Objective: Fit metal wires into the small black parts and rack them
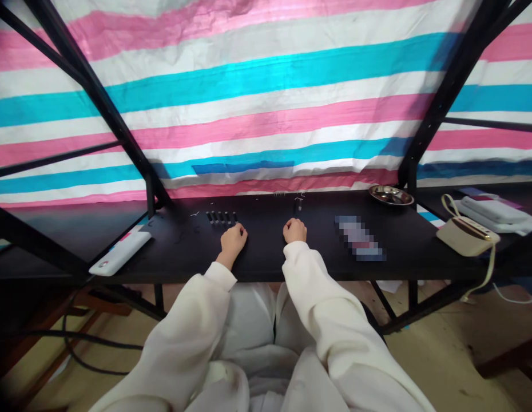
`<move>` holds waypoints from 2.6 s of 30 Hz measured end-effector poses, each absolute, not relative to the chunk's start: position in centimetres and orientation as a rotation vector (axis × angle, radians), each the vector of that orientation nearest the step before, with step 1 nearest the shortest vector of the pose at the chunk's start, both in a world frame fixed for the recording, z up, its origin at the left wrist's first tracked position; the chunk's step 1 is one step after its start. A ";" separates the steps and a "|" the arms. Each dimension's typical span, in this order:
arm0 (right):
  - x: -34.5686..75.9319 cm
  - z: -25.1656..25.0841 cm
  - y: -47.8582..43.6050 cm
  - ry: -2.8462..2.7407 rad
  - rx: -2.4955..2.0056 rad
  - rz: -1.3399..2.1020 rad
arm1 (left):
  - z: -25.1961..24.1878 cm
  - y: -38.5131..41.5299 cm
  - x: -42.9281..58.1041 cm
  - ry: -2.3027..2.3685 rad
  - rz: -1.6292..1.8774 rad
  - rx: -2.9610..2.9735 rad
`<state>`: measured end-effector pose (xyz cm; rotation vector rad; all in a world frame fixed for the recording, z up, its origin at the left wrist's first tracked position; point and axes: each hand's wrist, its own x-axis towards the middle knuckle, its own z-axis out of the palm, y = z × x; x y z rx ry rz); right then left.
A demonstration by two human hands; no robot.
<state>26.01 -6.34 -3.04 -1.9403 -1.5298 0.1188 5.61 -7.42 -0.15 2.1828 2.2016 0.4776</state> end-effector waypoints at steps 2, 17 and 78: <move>26.4 -3.1 -6.3 -1.502 -1.962 0.094 | 0.0 -7.6 5.7 2.154 0.448 2.249; 30.9 -3.0 -2.0 -1.396 -2.155 0.081 | -0.2 -7.9 5.7 1.975 0.355 2.415; 24.5 -2.1 -5.7 -1.995 -1.712 0.149 | -1.8 -6.6 9.5 1.241 1.384 1.988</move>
